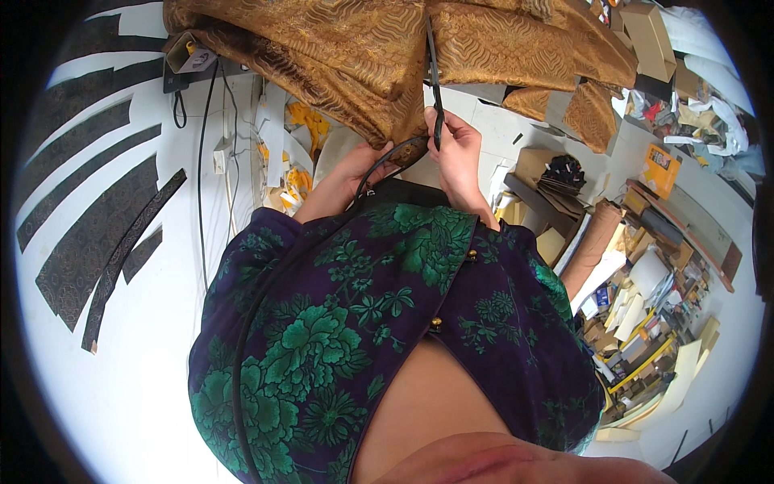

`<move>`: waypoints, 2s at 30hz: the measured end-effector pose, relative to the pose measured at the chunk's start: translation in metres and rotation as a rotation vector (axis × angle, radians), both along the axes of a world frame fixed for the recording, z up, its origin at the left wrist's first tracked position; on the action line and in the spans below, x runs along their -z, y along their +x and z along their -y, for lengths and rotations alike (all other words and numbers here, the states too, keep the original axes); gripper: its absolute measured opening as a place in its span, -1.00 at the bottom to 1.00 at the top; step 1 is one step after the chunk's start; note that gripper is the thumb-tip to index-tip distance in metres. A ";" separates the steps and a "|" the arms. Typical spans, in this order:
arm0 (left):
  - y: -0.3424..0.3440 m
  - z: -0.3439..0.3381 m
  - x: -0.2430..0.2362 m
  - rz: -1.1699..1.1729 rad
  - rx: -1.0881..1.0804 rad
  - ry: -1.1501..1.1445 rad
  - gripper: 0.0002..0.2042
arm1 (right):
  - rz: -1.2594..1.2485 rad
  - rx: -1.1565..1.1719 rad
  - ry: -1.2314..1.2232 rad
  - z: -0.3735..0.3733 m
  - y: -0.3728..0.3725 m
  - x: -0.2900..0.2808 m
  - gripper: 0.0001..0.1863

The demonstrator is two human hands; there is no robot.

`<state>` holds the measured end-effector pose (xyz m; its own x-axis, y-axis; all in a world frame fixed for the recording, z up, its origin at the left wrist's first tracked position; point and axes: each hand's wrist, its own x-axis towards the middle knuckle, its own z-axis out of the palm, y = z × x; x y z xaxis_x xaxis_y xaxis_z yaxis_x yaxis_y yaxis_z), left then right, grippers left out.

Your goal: The person aligns a patterned gold fabric on a worktable, smooths it, and uses shears to cut along a marked line. After cutting, the person folds the cut piece and places it on the table.

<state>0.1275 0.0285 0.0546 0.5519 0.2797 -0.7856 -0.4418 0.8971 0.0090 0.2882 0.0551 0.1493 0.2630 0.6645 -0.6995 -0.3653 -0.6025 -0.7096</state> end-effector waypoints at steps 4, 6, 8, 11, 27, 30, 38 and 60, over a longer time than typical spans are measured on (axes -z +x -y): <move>-0.005 0.006 0.012 0.090 -0.011 -0.014 -0.56 | 0.013 -0.003 -0.001 0.000 0.000 -0.001 -0.77; -0.003 0.006 0.014 0.110 -0.023 -0.026 -0.57 | 0.014 -0.014 0.014 0.000 0.000 0.000 -0.77; -0.005 0.004 0.009 0.104 -0.021 -0.021 -0.57 | 0.013 -0.014 0.019 0.000 -0.001 0.001 -0.77; -0.006 0.003 0.005 0.069 -0.014 -0.020 -0.57 | 0.007 -0.004 0.012 -0.001 -0.001 0.002 -0.77; -0.012 0.003 0.044 -0.121 -0.108 -0.155 -0.78 | 0.372 -0.516 0.015 0.011 0.089 -0.054 -0.78; -0.011 0.001 0.052 -0.014 -0.177 -0.100 -0.78 | 0.834 -0.886 0.118 -0.033 0.136 -0.095 -0.72; 0.000 -0.034 0.058 -1.002 -0.106 0.332 -0.68 | 1.172 -1.347 0.329 -0.144 0.175 -0.151 -0.59; -0.018 -0.122 0.022 -1.470 0.170 1.626 -0.77 | 0.172 -1.702 -0.314 -0.274 0.147 -0.077 -0.62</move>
